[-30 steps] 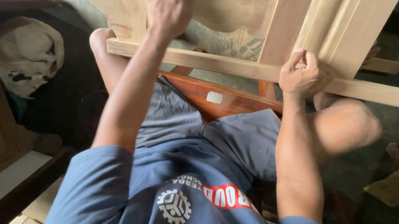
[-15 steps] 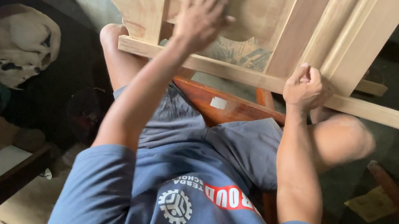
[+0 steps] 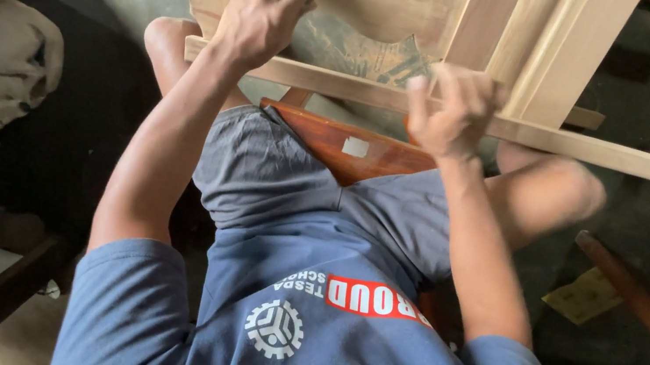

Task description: The person sands the surface and edges of a wooden chair frame using a piece of sandpaper held by hand.

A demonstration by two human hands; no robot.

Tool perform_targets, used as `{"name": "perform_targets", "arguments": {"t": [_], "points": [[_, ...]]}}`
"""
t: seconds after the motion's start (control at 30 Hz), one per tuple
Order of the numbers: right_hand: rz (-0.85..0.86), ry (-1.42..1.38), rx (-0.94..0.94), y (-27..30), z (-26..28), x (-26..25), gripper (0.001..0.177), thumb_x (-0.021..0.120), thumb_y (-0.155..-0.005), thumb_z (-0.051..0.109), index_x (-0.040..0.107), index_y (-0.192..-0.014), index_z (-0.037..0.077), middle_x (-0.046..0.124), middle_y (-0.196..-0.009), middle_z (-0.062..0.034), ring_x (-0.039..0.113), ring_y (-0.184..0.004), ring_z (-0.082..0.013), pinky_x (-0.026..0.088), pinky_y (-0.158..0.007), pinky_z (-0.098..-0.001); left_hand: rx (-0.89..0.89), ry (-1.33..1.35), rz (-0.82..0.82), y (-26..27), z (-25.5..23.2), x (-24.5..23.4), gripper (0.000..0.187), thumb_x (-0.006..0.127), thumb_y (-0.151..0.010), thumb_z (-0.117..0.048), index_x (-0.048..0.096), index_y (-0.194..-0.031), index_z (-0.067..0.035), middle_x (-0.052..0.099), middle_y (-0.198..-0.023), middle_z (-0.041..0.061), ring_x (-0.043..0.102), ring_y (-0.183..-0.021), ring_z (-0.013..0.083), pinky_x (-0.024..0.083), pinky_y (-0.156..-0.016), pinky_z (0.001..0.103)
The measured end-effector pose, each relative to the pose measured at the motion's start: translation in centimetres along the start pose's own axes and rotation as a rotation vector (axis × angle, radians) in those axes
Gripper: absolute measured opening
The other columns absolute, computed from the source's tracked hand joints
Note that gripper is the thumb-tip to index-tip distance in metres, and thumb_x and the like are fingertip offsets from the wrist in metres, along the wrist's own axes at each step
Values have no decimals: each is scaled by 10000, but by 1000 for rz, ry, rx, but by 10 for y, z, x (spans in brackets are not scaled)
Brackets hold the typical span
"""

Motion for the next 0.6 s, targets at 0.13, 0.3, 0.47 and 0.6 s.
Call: {"name": "perform_targets", "arguments": {"t": [0.13,0.3,0.47,0.6], "points": [[646,-19,8,11,64,56,808,312,-1105,710,790,-907,90,775,-831,-86,713,-791,-276,389,-880,-493,-281,140,-187,21,-6,-29,248,588,-1140,-16,654,-1375,27,713,-1399,215,636,-1297,400,400,-1109,582],[729,-267,62,-12,135,99,702,444,-1140,555,594,-580,160,527,-493,27,566,-529,-202,469,-814,-440,-324,124,-335,57,-17,-57,200,596,-1136,-4,670,-1316,44,766,-1263,210,710,-1167,372,589,-1018,466],[941,-418,49,-19,140,98,878,164,-1048,738,722,-1253,93,799,-1074,-76,726,-1055,-304,409,-1026,-531,-274,-134,-440,84,-12,-90,205,701,-1084,69,692,-1289,79,799,-1227,256,807,-1133,371,672,-1018,451],[940,-284,167,7,61,73,1078,-20,-902,880,814,-898,198,770,-860,-42,739,-910,-298,332,-997,-544,-405,-262,-374,121,6,-96,262,592,-1175,-33,638,-1416,56,687,-1444,260,628,-1381,420,534,-1164,556]]}}
Point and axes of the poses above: each hand's wrist, its own y-axis away from the middle knuckle, its own x-axis out of the palm, z = x × y, the point moved 4 cm from there along -y, towards the middle knuckle
